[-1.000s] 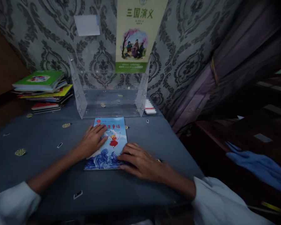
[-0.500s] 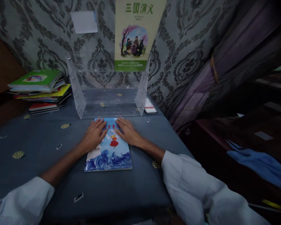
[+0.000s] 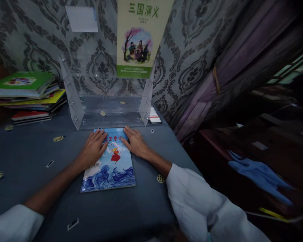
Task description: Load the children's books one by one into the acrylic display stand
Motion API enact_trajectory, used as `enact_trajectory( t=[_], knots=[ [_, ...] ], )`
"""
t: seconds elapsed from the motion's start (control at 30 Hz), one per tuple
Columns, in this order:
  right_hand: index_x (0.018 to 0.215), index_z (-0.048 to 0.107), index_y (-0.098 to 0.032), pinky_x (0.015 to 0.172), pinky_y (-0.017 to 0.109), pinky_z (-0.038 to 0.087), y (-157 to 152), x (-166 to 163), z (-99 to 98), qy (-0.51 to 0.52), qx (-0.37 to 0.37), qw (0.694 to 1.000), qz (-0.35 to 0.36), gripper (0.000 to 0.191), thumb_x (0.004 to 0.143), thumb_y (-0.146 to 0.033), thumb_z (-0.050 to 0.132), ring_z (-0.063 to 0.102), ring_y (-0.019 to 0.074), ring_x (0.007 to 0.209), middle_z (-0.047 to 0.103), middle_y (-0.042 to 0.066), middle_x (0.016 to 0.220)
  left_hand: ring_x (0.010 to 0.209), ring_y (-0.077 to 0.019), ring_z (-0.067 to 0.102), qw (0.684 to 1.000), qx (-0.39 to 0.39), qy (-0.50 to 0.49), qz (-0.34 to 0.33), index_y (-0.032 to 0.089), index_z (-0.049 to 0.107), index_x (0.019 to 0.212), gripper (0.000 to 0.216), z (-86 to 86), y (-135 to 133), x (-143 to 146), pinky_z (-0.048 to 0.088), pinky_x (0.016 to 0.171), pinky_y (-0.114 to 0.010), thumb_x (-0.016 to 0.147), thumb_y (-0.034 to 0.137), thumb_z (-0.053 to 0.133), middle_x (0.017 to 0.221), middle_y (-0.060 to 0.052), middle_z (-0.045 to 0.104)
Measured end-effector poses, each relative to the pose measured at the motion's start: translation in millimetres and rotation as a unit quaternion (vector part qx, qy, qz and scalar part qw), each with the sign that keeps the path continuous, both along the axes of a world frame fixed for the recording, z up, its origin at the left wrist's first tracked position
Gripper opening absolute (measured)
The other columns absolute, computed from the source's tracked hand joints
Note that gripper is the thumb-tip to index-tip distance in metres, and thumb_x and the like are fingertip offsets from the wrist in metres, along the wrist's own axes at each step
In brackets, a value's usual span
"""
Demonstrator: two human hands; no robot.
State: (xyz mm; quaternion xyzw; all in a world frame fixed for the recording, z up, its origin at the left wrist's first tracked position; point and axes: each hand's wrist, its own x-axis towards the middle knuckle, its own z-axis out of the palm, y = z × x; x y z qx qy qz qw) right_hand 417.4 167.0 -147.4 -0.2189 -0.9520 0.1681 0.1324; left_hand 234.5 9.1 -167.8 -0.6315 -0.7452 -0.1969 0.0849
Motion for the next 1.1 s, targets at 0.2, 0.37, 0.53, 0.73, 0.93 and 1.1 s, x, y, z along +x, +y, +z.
enact_trajectory(
  t=[0.2, 0.37, 0.53, 0.73, 0.93, 1.1],
  knots=[
    [0.15, 0.044, -0.01, 0.123, 0.052, 0.025, -3, 1, 2.1, -0.006, 0.004, 1.0, 0.001, 0.055, 0.103, -0.039, 0.044, 0.035, 0.0283, 0.15, 0.039, 0.021, 0.159, 0.144, -0.0316, 0.044, 1.0, 0.014, 0.005, 0.0, 0.014, 0.058, 0.137, 0.052, -2.1, 0, 0, 0.036, 0.117, -0.056, 0.103, 0.043, 0.034, 0.148, -0.015, 0.056],
    [0.153, 0.039, -0.006, 0.124, 0.052, 0.023, -14, 6, 10.1, -0.039, 0.01, 0.999, 0.002, 0.061, 0.103, -0.041, 0.044, 0.026, 0.0292, 0.154, 0.032, 0.022, 0.162, 0.144, -0.032, 0.044, 1.0, 0.02, -0.003, 0.008, 0.014, 0.059, 0.137, 0.052, -5.0, 1, -1, 0.036, 0.118, -0.058, 0.102, 0.044, 0.034, 0.147, -0.016, 0.057],
    [0.154, 0.035, -0.002, 0.126, 0.051, 0.019, -33, 18, 21.0, -0.068, 0.004, 0.998, 0.003, 0.069, 0.103, -0.046, 0.046, 0.021, 0.0308, 0.155, 0.027, 0.024, 0.163, 0.142, -0.0335, 0.046, 1.0, 0.02, -0.005, 0.01, 0.013, 0.061, 0.136, 0.052, -7.5, 3, -3, 0.037, 0.117, -0.058, 0.101, 0.042, 0.035, 0.145, -0.017, 0.058],
    [0.156, 0.032, -0.003, 0.126, 0.053, 0.017, -58, 40, 25.9, -0.075, -0.005, 0.997, 0.022, 0.078, 0.101, -0.057, 0.045, 0.015, 0.033, 0.156, 0.021, 0.025, 0.165, 0.142, -0.0334, 0.047, 1.0, 0.019, -0.009, 0.014, 0.011, 0.062, 0.134, 0.05, -4.7, 3, -1, 0.036, 0.118, -0.057, 0.1, 0.038, 0.037, 0.145, -0.018, 0.057],
    [0.158, 0.027, -0.003, 0.126, 0.054, 0.016, -92, 68, 24.7, -0.091, -0.011, 0.995, 0.036, 0.077, 0.103, -0.055, 0.04, 0.013, 0.0318, 0.156, 0.018, 0.023, 0.165, 0.142, -0.0304, 0.047, 0.998, 0.028, -0.039, 0.036, 0.013, 0.064, 0.132, 0.046, -7.6, 6, -2, 0.035, 0.119, -0.052, 0.098, 0.034, 0.042, 0.144, -0.015, 0.059],
    [0.158, 0.027, -0.003, 0.126, 0.052, 0.017, -113, 80, 21.8, -0.08, 0.001, 0.997, 0.018, 0.067, 0.106, -0.044, 0.036, 0.017, 0.029, 0.156, 0.021, 0.021, 0.165, 0.136, -0.0272, 0.055, 0.996, 0.035, -0.047, 0.062, 0.017, 0.068, 0.124, 0.038, -0.3, 4, 1, 0.039, 0.117, -0.046, 0.095, 0.027, 0.046, 0.137, -0.013, 0.065]
  ],
)
